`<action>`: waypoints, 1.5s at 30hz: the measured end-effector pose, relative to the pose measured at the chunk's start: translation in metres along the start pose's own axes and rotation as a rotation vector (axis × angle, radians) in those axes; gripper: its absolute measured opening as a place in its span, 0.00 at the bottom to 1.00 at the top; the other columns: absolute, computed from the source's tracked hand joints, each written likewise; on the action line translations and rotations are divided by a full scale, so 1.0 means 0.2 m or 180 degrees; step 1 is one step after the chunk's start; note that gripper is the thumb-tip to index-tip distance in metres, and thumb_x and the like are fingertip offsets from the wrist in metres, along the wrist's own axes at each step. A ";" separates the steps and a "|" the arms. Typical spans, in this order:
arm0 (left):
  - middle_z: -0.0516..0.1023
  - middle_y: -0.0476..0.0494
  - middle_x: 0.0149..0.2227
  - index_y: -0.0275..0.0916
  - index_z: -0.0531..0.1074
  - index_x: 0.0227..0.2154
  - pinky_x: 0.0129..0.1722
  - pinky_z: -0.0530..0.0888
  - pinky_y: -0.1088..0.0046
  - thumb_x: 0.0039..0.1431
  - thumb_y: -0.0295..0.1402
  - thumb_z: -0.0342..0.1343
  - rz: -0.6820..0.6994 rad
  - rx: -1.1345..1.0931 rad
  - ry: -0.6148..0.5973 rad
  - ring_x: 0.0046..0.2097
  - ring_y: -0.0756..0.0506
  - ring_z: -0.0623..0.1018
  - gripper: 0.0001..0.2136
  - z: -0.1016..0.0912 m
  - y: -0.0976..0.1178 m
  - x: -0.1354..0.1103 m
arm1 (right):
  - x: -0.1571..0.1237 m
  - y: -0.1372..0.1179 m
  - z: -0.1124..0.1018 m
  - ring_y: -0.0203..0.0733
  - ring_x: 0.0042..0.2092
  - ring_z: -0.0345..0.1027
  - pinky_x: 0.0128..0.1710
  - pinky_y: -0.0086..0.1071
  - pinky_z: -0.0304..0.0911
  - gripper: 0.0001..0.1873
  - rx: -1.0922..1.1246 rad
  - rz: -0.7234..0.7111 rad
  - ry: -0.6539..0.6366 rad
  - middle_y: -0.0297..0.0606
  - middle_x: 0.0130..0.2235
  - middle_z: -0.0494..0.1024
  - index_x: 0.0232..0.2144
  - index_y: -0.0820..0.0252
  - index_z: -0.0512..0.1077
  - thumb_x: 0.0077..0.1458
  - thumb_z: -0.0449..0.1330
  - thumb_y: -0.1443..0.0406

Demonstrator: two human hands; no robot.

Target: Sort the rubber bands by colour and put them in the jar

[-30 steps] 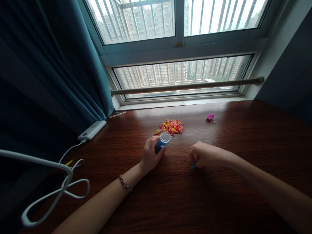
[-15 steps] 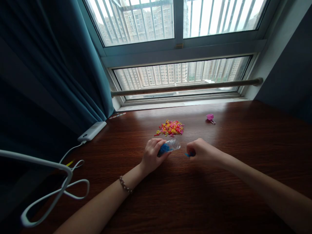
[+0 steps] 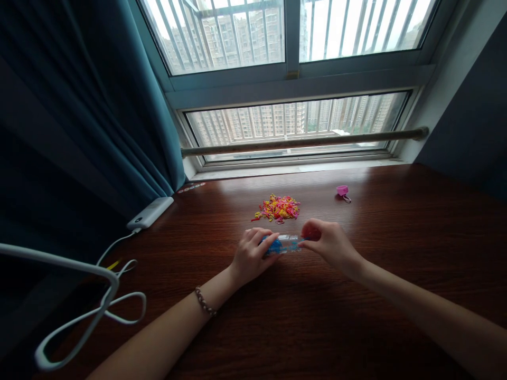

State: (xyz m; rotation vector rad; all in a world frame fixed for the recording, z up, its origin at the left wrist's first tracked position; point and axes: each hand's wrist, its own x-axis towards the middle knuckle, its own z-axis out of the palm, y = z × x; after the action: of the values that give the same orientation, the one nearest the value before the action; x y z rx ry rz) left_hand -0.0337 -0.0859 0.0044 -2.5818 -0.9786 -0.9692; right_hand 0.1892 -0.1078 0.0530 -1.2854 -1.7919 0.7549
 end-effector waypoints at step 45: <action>0.57 0.36 0.55 0.43 0.55 0.53 0.51 0.64 0.58 0.48 0.35 0.59 -0.0959 -0.2018 0.0069 0.56 0.39 0.60 0.29 0.01 0.14 0.01 | 0.08 0.20 0.03 0.44 0.38 0.67 0.38 0.37 0.63 0.20 0.0356 0.0021 0.1131 0.43 0.37 0.72 0.39 0.61 0.62 0.47 0.58 0.55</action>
State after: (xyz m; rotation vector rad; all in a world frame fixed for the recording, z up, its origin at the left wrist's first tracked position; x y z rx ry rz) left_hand -0.0136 -0.1060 0.0055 -2.9486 -1.2400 -1.6039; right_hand 0.2010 -0.0812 0.0224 -1.2626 -1.4417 0.5791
